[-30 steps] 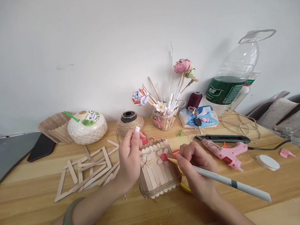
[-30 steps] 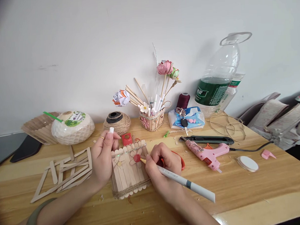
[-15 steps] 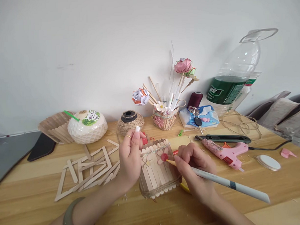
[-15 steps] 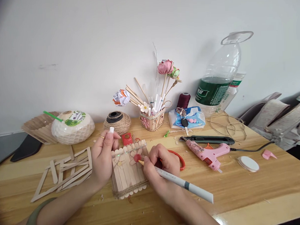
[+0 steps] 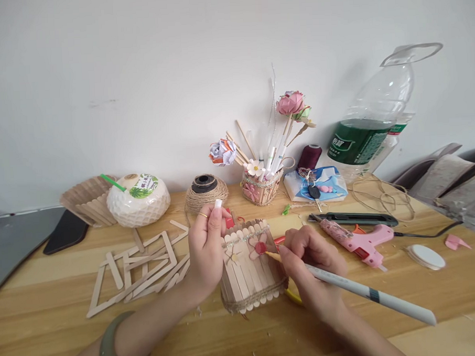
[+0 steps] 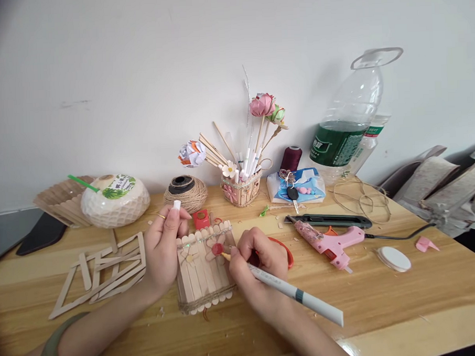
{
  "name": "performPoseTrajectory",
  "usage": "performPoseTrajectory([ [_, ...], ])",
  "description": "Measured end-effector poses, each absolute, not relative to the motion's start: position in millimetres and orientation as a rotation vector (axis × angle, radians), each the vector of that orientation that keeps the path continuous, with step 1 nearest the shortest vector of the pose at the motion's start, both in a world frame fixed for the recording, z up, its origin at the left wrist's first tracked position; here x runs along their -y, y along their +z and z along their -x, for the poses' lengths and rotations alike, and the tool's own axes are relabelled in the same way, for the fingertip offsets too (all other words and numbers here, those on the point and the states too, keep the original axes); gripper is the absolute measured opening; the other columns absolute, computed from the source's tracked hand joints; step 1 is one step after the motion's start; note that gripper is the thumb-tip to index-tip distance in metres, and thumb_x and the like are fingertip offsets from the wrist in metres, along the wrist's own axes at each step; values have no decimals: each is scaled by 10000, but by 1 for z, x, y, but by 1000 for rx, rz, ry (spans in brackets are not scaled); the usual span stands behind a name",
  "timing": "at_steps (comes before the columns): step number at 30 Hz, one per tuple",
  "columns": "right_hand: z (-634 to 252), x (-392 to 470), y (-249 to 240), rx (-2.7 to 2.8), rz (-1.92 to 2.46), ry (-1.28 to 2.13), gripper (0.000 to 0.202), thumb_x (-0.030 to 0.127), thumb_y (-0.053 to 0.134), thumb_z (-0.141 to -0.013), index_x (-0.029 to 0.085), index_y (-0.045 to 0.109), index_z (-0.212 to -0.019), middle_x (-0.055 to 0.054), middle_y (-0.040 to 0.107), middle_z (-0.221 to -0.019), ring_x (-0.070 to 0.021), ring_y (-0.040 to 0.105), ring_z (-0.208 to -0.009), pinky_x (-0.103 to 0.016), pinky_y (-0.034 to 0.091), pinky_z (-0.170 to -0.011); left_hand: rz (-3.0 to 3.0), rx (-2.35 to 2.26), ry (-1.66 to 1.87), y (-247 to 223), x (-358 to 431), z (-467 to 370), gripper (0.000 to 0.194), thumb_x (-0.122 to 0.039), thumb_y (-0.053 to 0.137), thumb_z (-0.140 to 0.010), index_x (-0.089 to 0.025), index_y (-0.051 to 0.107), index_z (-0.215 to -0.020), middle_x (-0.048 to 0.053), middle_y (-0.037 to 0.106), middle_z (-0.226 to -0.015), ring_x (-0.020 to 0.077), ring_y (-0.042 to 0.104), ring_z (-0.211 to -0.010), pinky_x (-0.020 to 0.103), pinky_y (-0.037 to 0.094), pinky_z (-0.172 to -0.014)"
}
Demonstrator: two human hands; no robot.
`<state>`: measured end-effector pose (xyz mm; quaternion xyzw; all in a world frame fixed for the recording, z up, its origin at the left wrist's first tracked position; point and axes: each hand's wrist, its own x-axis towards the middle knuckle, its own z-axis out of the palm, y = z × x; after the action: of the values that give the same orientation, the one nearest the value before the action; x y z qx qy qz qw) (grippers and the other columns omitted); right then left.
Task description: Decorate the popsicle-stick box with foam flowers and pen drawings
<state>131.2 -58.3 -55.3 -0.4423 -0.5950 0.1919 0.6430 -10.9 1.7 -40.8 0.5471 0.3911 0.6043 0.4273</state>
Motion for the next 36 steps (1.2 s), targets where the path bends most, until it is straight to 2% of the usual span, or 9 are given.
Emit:
performPoseTrajectory([
  [36,-131,57,-51,1401,988,410,291,122,521,-836,239,337,-643,78,341,-535,-97,313,-466,-237,267,-441,-1410,-967,1528,-42,-3,12,385,-508,503,-926,-187,568,-724,-58,369,-553,101,349,-512,201,346,-494],
])
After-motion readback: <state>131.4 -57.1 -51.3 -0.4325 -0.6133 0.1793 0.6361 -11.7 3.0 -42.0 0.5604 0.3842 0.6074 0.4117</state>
